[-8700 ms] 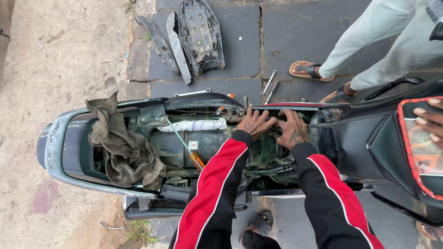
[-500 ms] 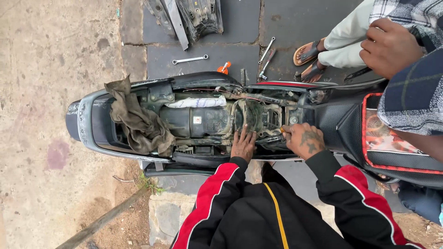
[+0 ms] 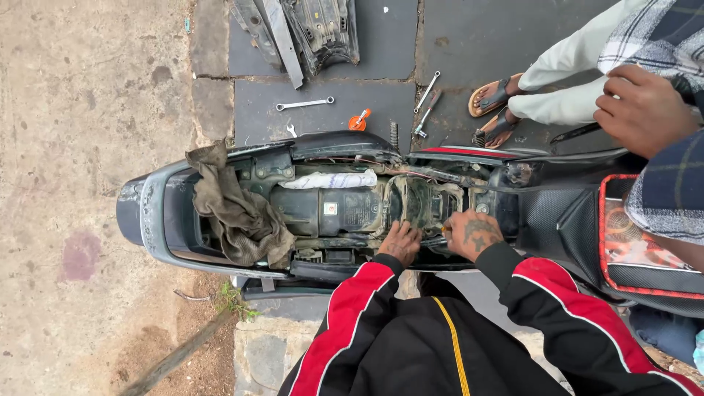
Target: Repairing and maintaining a motorcycle by removing parts, cleaning the chain guard, and using various hand tools.
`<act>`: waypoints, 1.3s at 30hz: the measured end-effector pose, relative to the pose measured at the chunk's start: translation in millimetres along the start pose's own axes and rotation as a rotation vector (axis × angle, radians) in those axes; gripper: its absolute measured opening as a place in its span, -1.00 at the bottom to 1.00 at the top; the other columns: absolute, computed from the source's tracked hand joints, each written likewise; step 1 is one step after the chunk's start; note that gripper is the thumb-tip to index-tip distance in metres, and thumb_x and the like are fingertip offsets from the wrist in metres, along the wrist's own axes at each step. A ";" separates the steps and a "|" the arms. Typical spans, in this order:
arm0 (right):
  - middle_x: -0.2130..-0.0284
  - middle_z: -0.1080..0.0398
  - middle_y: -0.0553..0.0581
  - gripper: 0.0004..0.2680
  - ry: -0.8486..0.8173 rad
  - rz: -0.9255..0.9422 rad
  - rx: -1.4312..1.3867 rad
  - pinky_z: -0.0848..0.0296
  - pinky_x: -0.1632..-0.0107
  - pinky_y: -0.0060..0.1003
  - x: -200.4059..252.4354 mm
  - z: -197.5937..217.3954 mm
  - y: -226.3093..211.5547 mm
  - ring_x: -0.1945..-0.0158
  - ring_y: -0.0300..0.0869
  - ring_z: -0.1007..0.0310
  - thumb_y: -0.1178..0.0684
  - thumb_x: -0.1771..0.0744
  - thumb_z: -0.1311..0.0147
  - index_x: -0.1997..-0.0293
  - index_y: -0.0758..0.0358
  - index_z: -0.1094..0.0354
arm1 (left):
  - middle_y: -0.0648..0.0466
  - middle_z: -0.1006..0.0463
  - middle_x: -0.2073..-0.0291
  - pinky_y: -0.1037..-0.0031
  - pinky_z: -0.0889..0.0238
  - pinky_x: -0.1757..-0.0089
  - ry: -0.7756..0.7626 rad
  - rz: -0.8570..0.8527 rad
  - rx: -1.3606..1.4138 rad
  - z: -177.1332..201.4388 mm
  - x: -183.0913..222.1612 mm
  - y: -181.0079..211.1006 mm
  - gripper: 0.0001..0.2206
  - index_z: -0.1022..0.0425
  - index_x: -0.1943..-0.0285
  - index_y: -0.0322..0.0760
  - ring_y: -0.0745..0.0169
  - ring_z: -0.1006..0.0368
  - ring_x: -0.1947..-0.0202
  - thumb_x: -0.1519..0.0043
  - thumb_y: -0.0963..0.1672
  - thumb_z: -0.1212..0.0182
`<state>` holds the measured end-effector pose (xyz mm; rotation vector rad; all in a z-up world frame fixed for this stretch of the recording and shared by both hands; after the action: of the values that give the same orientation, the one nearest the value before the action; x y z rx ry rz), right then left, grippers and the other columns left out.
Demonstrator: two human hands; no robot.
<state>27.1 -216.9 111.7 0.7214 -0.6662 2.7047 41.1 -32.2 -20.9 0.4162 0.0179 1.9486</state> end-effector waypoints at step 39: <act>0.06 -0.58 0.17 -0.77 -0.126 -0.333 -0.054 -0.48 -0.14 -0.06 32.1 18.5 12.3 -0.03 0.06 -0.56 -0.11 -0.26 -0.25 0.01 -0.06 -0.61 | -0.03 -0.57 0.05 0.12 -0.07 -0.15 -0.007 0.018 0.000 8.2 1.0 -2.3 -0.74 -0.56 -0.04 -0.33 -0.04 -0.34 -0.08 -0.19 -0.15 -0.19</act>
<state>3.0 -232.4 138.3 0.9064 -0.5857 2.3457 45.2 -31.8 -13.4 0.4248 0.0100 1.9649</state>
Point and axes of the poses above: each hand's wrist, its own x-axis away from the middle knuckle, its own z-axis out of the back of the hand, y = z × x, the point moved 5 cm from there along -x, towards the middle knuckle
